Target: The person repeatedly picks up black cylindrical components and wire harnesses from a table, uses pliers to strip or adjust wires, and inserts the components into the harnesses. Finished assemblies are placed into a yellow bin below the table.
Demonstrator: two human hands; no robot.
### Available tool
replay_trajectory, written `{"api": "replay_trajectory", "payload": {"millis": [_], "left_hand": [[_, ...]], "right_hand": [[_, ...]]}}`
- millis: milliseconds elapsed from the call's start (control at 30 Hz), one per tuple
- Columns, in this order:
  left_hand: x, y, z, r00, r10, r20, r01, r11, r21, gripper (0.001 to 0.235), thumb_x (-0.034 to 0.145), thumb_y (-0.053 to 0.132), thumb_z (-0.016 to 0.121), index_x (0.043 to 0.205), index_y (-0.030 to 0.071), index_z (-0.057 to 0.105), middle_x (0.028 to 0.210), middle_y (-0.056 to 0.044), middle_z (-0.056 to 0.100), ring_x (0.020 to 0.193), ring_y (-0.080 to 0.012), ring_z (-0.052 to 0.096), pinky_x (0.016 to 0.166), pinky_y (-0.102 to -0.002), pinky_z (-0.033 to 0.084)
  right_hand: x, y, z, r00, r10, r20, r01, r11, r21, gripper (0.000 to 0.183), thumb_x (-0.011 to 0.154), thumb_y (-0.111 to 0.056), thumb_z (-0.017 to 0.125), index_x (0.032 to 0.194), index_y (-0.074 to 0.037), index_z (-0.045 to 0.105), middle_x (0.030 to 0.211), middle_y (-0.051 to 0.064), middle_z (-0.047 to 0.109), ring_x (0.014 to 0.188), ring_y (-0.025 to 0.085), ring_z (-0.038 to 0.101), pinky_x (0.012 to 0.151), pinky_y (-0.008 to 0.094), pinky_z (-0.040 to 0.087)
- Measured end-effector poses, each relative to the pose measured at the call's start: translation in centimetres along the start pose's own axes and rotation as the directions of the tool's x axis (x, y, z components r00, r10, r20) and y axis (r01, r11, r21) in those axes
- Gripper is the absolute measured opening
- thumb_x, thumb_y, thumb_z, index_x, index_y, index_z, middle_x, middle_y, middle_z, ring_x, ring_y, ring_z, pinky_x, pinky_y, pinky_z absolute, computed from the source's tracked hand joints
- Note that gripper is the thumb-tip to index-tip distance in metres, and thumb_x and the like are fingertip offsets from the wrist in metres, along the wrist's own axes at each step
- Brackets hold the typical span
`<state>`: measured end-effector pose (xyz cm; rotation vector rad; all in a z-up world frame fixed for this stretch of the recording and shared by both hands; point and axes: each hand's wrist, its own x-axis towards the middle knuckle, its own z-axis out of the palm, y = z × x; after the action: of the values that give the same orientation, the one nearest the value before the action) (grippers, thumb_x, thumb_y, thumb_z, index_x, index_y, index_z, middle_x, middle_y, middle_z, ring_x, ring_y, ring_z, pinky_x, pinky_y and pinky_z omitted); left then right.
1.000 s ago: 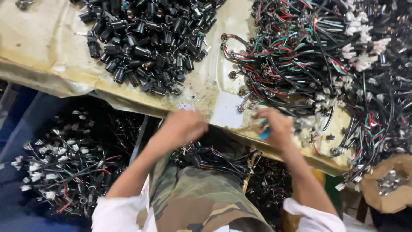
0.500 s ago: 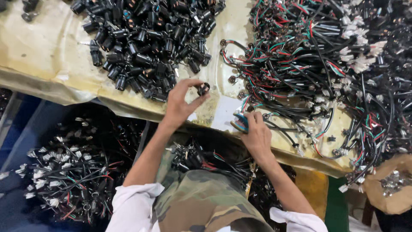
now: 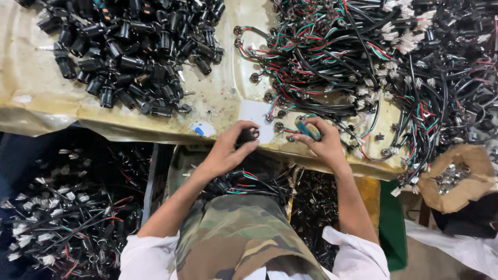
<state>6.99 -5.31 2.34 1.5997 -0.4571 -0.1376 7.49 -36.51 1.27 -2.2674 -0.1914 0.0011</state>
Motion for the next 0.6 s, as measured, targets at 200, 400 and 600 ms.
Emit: {"api": "replay_trajectory", "payload": {"millis": [200,400,600], "left_hand": [[2.9,-0.5,2.0,0.993,0.104,0.054,-0.112,0.979,0.173,0.033,0.093,0.014,0.078,0.124,0.009,0.069,0.100,-0.009,0.071,0.090,-0.0178,0.068,0.083,-0.031,0.054],[2.0,1.1,0.2,0.984,0.156,-0.086,-0.159,0.987,-0.026,0.036,0.087,0.015,0.084,0.120,0.009,0.071,0.110,-0.006,0.078,0.095,-0.0138,0.074,0.084,-0.028,0.057],[-0.2,3.2,-2.0,0.909,0.337,-0.244,-0.304,0.938,0.165,0.043,0.081,0.019,0.090,0.118,0.008,0.070,0.107,-0.005,0.077,0.100,-0.0168,0.073,0.091,-0.029,0.056]], "right_hand": [[0.1,-3.0,-1.3,0.949,0.207,-0.236,-0.170,0.971,0.170,0.037,0.084,-0.010,0.085,0.114,-0.006,0.064,0.095,0.004,0.077,0.080,0.011,0.074,0.069,0.024,0.060],[-0.1,-9.4,-1.5,0.893,-0.255,-0.371,0.279,0.960,0.013,0.027,0.084,-0.004,0.086,0.098,-0.005,0.063,0.091,0.007,0.069,0.080,0.020,0.068,0.074,0.035,0.056],[3.6,-8.0,7.2,0.991,-0.134,-0.001,0.130,0.966,-0.221,0.033,0.074,-0.022,0.089,0.094,-0.005,0.069,0.092,0.013,0.063,0.083,0.036,0.066,0.070,0.045,0.053]]}}
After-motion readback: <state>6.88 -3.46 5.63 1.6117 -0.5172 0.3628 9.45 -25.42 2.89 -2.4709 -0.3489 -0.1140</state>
